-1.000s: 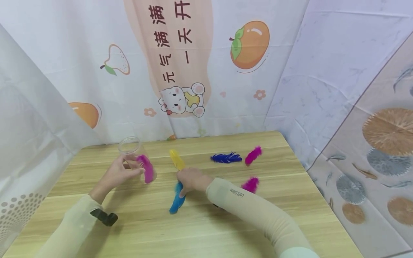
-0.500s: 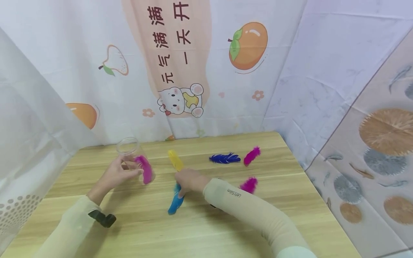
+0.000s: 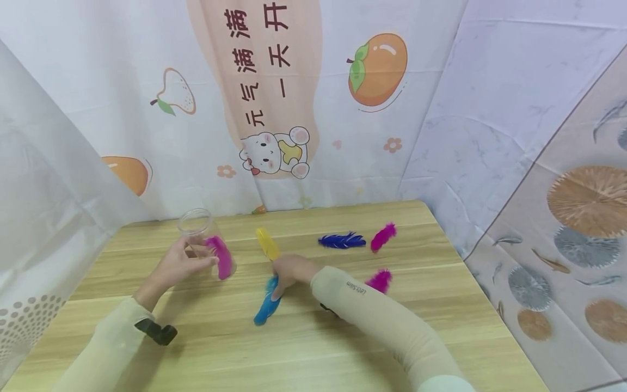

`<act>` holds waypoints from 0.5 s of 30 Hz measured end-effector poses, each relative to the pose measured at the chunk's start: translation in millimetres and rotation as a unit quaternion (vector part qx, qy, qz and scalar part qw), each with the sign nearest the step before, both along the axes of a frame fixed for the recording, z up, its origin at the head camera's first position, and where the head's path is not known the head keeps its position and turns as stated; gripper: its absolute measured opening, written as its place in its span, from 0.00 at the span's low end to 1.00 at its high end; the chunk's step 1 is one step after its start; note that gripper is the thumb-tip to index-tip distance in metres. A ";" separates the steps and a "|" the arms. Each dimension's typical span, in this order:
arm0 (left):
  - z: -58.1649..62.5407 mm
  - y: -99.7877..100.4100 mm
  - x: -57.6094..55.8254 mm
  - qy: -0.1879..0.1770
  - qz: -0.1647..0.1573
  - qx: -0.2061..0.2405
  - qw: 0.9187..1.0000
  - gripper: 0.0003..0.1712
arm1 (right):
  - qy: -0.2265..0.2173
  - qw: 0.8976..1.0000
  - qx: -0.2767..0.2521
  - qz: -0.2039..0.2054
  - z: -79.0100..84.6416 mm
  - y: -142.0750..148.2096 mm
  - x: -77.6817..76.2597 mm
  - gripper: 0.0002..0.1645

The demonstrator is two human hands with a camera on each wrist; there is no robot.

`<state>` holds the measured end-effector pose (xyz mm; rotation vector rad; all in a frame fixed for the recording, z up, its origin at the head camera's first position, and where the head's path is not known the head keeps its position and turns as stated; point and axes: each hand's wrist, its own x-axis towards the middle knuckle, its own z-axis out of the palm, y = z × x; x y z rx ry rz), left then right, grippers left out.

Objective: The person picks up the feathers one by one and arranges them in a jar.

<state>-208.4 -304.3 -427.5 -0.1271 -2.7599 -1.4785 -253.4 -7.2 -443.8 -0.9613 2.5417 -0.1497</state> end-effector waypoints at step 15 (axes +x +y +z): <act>1.2 0.2 0.2 -0.001 0.004 -0.008 1.000 0.40 | -0.066 0.994 -0.086 0.013 3.4 0.4 3.8 0.17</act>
